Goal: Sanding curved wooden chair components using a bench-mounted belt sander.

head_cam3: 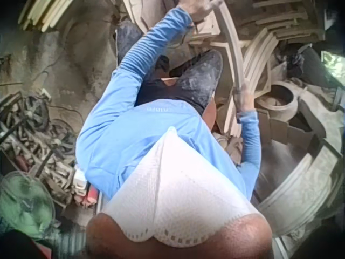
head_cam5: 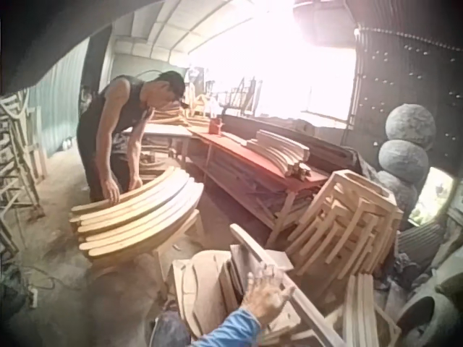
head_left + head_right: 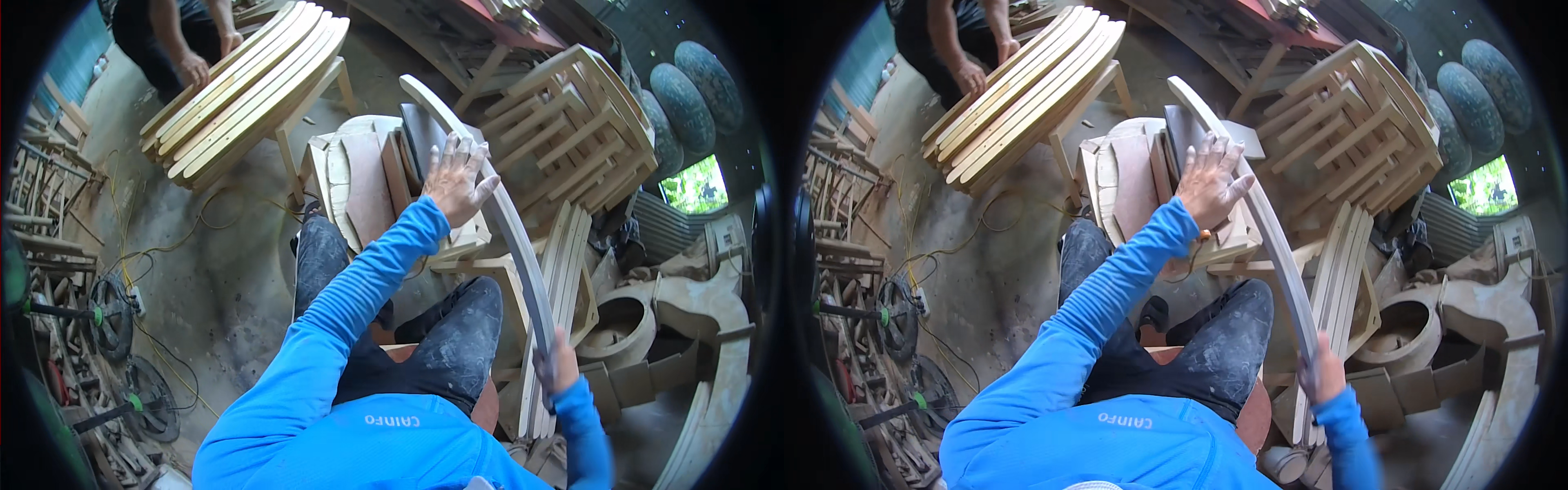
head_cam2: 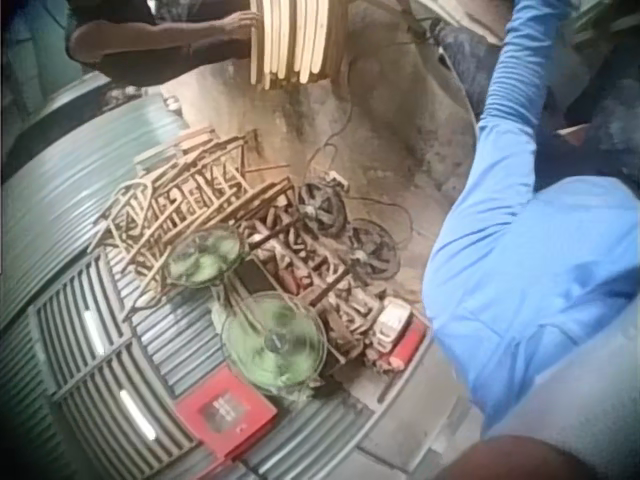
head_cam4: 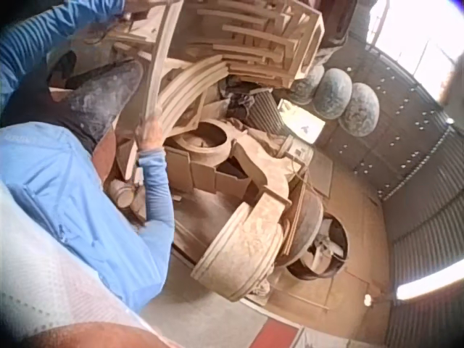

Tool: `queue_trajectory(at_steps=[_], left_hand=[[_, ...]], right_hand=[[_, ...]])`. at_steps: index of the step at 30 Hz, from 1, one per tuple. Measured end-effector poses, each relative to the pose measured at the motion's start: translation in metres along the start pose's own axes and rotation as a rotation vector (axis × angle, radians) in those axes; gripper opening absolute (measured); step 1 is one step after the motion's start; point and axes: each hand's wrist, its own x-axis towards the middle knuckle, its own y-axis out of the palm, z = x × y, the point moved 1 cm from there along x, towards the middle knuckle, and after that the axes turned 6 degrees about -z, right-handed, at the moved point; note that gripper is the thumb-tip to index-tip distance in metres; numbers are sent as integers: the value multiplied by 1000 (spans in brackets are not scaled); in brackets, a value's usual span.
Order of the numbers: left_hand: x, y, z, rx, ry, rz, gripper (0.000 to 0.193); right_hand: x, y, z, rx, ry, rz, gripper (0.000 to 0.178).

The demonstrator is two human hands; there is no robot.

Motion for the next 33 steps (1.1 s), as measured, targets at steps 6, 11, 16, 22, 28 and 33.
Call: queue_trajectory(at_steps=[6,11,16,22,28,33], left_hand=[[-99,-41,4,-110,-122,-41,71],[-140,-56,3,-67,-201,15,66],[-112,-56,-4,-13,-39,12,61],[-63,-60,-32,93,245,139,78],[-2,-16,-99,233,756,514,68],[-18,4,-156,86,646,667,39]], right_hand=[[249,48,33,-241,-210,-63,52],[393,65,83,-307,-331,-64,56],[372,78,106,-278,-190,-25,43],[162,59,28,-67,-203,-70,41],[-69,-23,-18,20,-30,-38,61],[-141,-109,-64,-450,5,-571,44]])
